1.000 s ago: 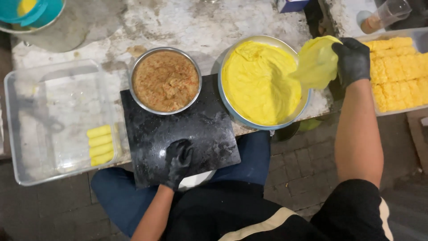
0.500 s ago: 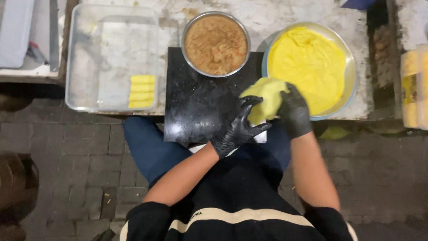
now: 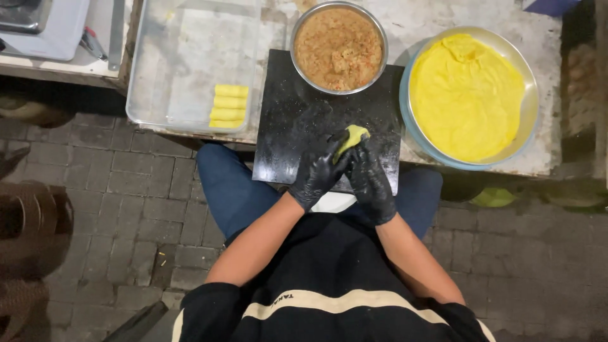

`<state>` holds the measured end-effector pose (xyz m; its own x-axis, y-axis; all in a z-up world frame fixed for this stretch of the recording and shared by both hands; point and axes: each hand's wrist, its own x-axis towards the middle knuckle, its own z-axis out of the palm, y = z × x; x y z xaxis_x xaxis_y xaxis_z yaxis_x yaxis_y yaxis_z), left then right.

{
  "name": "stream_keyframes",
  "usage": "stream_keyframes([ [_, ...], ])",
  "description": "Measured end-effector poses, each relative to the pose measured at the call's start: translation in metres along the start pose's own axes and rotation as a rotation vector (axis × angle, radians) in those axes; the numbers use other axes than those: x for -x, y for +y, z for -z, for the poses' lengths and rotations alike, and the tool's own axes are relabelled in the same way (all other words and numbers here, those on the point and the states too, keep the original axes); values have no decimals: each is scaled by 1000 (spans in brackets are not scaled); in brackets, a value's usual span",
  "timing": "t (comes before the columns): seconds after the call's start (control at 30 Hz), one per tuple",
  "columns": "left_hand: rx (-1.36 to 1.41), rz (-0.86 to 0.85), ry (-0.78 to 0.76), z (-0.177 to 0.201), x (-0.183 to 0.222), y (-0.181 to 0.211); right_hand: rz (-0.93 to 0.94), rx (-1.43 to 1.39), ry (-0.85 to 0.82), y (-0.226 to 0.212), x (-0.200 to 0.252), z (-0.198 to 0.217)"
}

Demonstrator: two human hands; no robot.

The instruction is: Rolling thin yellow pastry sheets with a savory filling into cylindrical shapes.

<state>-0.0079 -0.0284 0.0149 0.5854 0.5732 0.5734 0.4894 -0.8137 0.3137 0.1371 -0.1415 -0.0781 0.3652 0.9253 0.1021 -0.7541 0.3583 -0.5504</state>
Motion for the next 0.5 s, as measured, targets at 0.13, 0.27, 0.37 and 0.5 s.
stream_keyframes([
  [0.13,-57,-183,171,10,-13,-6,-6,107,-32,-24,-1,-101],
  [0.27,559,291,81,16,-22,-4,13,908,186,-53,-17,-100],
  [0.37,762,420,-77,38,-37,-13,-49,1285,251,-79,-29,-115],
  [0.5,909,256,-630,115,-94,-9,-266,1295,-92,-98,-54,-143],
])
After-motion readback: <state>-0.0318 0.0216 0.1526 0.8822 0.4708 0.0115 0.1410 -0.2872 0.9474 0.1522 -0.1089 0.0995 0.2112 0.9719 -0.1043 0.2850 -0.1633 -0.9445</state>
